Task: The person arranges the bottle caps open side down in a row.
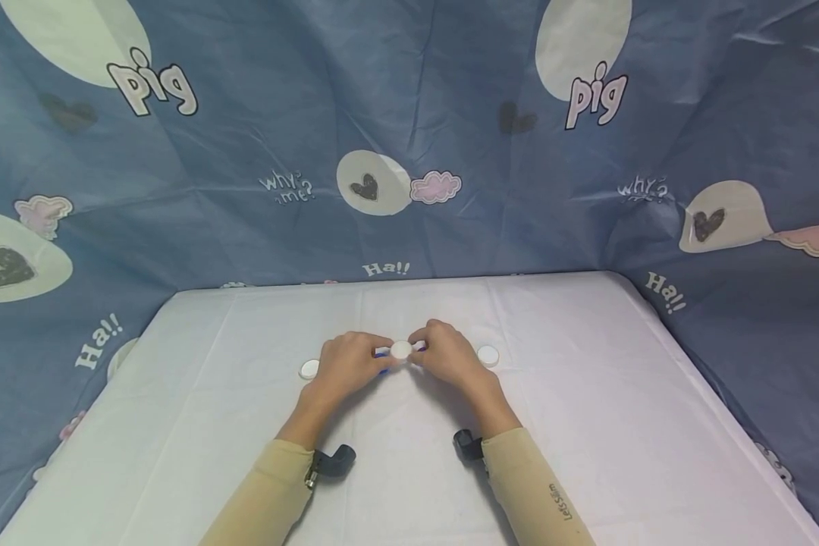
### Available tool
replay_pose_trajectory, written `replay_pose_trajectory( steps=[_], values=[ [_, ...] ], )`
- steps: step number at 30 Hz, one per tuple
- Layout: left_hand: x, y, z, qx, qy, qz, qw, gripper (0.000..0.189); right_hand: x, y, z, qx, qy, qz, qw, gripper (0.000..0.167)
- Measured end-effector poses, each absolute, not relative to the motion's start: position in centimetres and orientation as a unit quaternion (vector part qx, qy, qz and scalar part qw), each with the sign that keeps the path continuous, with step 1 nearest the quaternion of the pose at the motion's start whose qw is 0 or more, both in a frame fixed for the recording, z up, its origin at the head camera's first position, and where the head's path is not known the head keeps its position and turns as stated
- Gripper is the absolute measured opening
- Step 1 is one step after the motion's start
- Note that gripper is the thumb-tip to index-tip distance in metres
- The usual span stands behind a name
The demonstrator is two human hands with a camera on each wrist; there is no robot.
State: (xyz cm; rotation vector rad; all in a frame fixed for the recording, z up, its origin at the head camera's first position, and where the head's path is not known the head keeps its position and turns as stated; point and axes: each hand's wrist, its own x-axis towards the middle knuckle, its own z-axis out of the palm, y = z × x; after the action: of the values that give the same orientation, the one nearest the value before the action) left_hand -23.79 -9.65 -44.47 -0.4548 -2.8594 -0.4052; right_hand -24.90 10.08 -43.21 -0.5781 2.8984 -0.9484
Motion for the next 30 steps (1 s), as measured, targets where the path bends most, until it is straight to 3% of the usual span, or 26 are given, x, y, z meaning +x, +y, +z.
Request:
replay_pose_trajectory(
  steps=[30],
  values=[
    [-23.44,-9.05,-45.33,-0.167,-0.973,-0.12,0.105,0.037,-24.24,9.75,-43.34,-0.184,0.954,-0.237,0.016,0.025]
  ],
)
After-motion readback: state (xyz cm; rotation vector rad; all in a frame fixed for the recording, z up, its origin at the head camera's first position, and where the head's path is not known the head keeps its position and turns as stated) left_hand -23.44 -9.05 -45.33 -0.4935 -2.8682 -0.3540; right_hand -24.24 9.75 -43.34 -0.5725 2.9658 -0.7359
